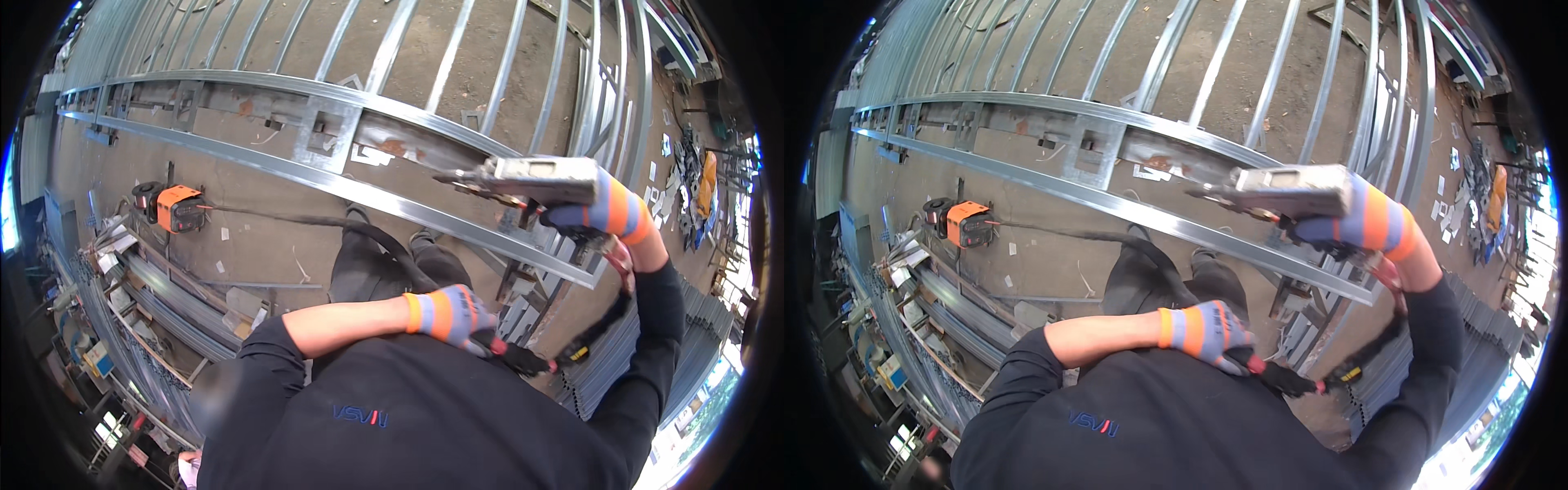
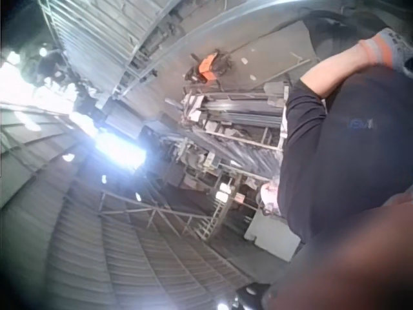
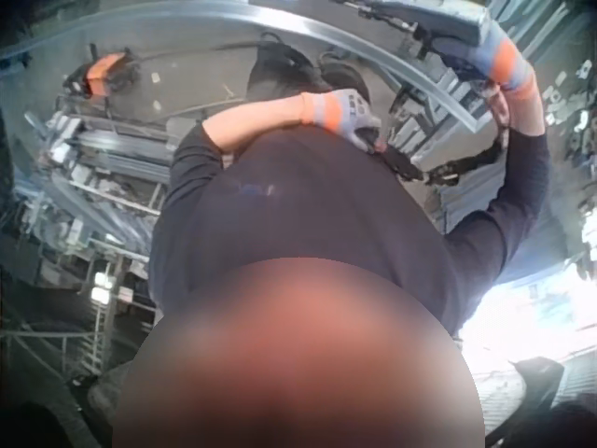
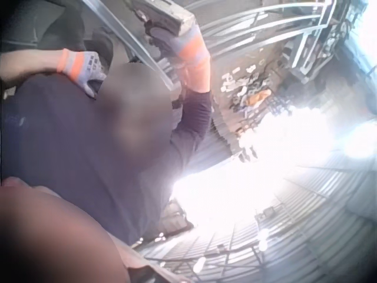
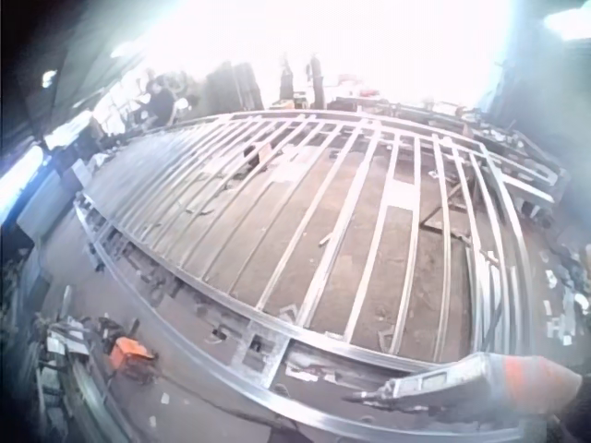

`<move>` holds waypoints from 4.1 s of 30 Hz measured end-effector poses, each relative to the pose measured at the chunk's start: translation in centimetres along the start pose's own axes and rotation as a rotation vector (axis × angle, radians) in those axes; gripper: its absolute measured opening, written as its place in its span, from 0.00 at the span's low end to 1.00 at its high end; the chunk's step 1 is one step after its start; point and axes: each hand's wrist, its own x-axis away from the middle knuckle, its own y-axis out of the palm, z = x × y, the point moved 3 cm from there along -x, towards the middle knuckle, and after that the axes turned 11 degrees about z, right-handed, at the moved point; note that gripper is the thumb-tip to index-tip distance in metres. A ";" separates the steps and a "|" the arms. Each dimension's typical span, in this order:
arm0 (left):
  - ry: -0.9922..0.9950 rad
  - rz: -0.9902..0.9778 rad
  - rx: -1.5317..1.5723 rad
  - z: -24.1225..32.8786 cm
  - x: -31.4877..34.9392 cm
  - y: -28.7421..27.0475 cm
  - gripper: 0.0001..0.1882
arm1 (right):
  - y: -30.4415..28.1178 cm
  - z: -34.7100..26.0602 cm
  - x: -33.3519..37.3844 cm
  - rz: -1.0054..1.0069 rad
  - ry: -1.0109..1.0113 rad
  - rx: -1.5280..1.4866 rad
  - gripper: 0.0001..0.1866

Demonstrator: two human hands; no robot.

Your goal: The person welds a metal frame using a handheld welding torch. They move along the frame, applying welds at multiple joints while wearing gloves. Sparks are visible during welding. The person adjusts position and repositions the torch to continue welding different sections of the frame.

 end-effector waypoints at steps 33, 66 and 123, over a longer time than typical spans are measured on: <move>-0.072 -0.123 0.062 -8.7 16.8 -8.8 0.29 | 15.1 -1.4 -25.4 -0.229 -0.112 -0.024 0.28; -0.066 -0.120 0.104 -8.5 16.7 -8.7 0.32 | 15.1 -1.0 -25.6 -0.206 0.048 0.044 0.25; -0.078 -0.244 0.103 -7.9 13.3 -5.8 0.32 | 12.5 2.5 -20.6 -0.186 0.052 0.033 0.29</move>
